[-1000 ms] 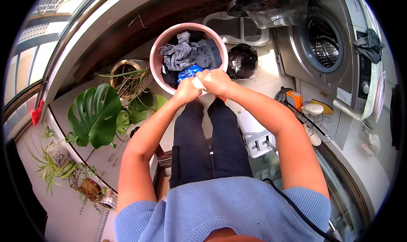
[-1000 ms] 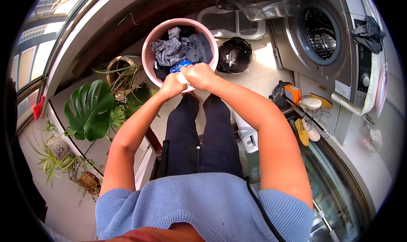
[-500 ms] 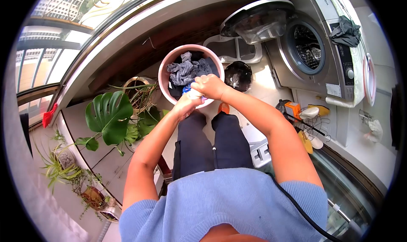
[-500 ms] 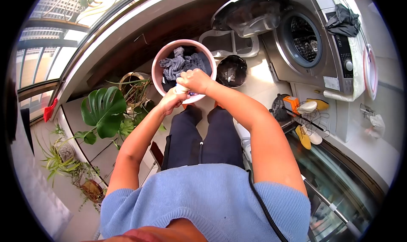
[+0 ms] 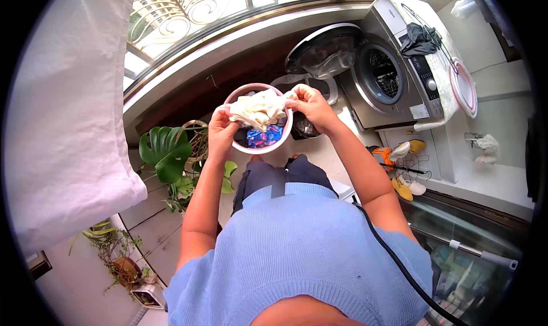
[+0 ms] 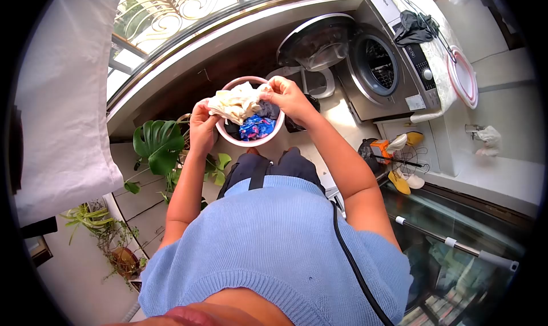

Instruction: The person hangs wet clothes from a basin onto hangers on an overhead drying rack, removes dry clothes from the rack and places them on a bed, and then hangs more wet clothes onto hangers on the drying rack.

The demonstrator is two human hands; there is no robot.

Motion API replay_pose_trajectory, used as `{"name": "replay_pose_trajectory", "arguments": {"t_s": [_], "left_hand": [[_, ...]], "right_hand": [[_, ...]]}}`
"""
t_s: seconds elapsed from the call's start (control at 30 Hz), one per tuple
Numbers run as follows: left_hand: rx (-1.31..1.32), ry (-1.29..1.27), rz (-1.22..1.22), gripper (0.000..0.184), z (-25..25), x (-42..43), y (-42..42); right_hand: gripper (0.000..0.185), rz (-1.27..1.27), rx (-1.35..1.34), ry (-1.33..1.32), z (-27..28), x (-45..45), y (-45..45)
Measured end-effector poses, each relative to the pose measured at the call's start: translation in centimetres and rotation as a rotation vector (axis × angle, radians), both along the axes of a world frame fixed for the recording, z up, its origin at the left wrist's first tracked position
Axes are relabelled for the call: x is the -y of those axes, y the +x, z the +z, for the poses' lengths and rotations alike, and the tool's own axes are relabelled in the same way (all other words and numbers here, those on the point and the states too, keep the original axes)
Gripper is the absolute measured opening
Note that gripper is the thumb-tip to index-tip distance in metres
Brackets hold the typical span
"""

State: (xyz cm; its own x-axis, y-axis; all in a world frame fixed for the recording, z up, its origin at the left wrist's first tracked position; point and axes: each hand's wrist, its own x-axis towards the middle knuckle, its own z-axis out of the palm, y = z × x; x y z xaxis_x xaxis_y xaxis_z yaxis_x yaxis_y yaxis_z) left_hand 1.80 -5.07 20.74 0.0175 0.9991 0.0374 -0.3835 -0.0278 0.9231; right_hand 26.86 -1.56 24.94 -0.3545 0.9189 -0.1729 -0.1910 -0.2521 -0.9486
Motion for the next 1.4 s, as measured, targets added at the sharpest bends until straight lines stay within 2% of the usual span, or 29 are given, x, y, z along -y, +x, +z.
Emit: {"name": "replay_pose_trajectory", "arguments": {"t_s": [0.03,0.1,0.13,0.17,0.2,0.23,0.3,0.37,0.43,0.47,0.57,0.6,0.67,0.7,0.77,0.9,0.93,0.97,1.03,1.07,1.1,1.13,1.17,1.23,1.27,1.33,1.4], "left_hand": [[0.098,-0.03,0.04,0.018,-0.1,-0.1,-0.7],[-0.005,-0.095,0.201,0.014,0.6,-0.4,-2.1],[-0.23,-0.122,0.175,0.012,0.7,-0.4,-2.7],[-0.366,-0.167,0.115,0.017,1.9,-0.3,-2.4],[-0.356,-0.147,0.019,0.023,3.1,0.0,-1.9],[-0.337,-0.119,-0.069,0.028,4.0,0.1,-1.2],[-0.404,-0.062,-0.189,0.046,5.4,-0.2,0.6],[-0.335,-0.077,-0.256,0.059,6.4,-0.5,2.4],[-0.349,-0.066,-0.274,0.071,7.6,-0.7,4.2],[-0.421,-0.008,-0.317,0.077,6.7,-1.6,4.6],[-0.694,0.136,-0.394,0.077,7.8,-2.5,6.2],[-0.595,0.115,-0.372,0.079,7.9,-2.5,6.8],[-0.341,0.025,-0.406,0.086,8.3,-2.3,7.9],[-0.416,0.048,-0.493,0.087,8.4,-2.3,8.1],[-0.572,0.103,-0.663,0.088,8.7,-2.5,8.1],[-0.798,0.253,-0.474,0.071,5.1,-2.0,7.7],[-0.686,0.22,-0.39,0.049,4.5,-2.1,7.7],[-0.702,0.454,-0.321,0.036,4.1,-2.2,7.0],[-0.628,0.409,-0.238,0.032,5.4,-1.6,6.0],[-0.715,0.479,-0.177,0.033,6.2,-1.6,5.3],[-0.691,0.373,-0.115,0.035,7.3,-1.3,5.3],[-0.534,0.219,-0.16,0.035,7.6,-1.4,5.4],[-0.375,0.068,-0.199,0.035,7.9,-1.9,5.5],[-0.196,-0.074,-0.26,0.032,8.7,-2.3,6.4],[-0.12,-0.142,-0.271,0.031,9.6,-2.2,7.2],[-0.003,-0.179,-0.237,0.029,11.1,-1.8,8.8],[0.009,-0.108,-0.197,0.03,10.9,-2.0,8.9]], "right_hand": [[0.012,-0.067,-0.097,0.026,1.2,-0.2,0.6],[0.013,-0.26,-0.314,-0.06,3.5,-0.7,0.6],[0.014,-0.159,0.209,0.147,1.3,-1.5,1.4],[0.016,-0.061,0.734,0.347,-2.2,-2.8,2.2],[0.017,-0.087,0.532,0.306,-3.5,-3.1,2.0],[0.018,-0.105,0.255,0.109,1.5,-2.0,0.5],[0.016,-0.002,0.068,0.159,4.5,-2.1,-0.5],[0.016,0.071,0.164,0.156,6.3,-2.2,-0.9],[0.018,0.063,0.085,0.158,7.6,-2.3,-1.2],[0.021,0.07,0.1,0.164,8.6,-2.1,-1.1],[0.025,0.134,0.165,0.152,10.7,-1.8,0.1],[0.026,0.17,0.109,0.142,10.9,-1.7,0.5],[0.043,0.195,-0.039,0.054,10.8,-1.6,2.0],[0.052,0.188,-0.155,0.034,10.9,-1.4,2.2],[0.056,0.135,-0.286,-0.008,11.8,-0.5,2.9],[0.056,0.116,-0.367,-0.051,12.5,1.0,4.7],[0.055,0.086,-0.377,-0.057,12.5,1.7,4.7],[0.055,0.058,-0.386,-0.062,12.5,2.1,4.9],[0.056,-0.078,-0.222,-0.058,10.1,1.7,6.3],[0.05,-0.138,0.033,-0.012,8.4,1.2,7.2],[0.044,-0.195,0.289,0.032,7.8,1.1,7.5],[0.038,-0.259,0.657,0.126,7.3,1.2,7.8],[0.039,-0.308,0.856,0.222,6.5,1.2,7.3],[0.037,-0.392,0.877,0.511,7.0,2.8,4.5],[0.037,-0.325,0.698,0.543,6.3,3.0,3.4],[0.04,-0.143,0.559,0.438,5.8,4.1,0.6],[0.038,-0.149,0.397,0.359,3.2,4.0,-1.5]]}}
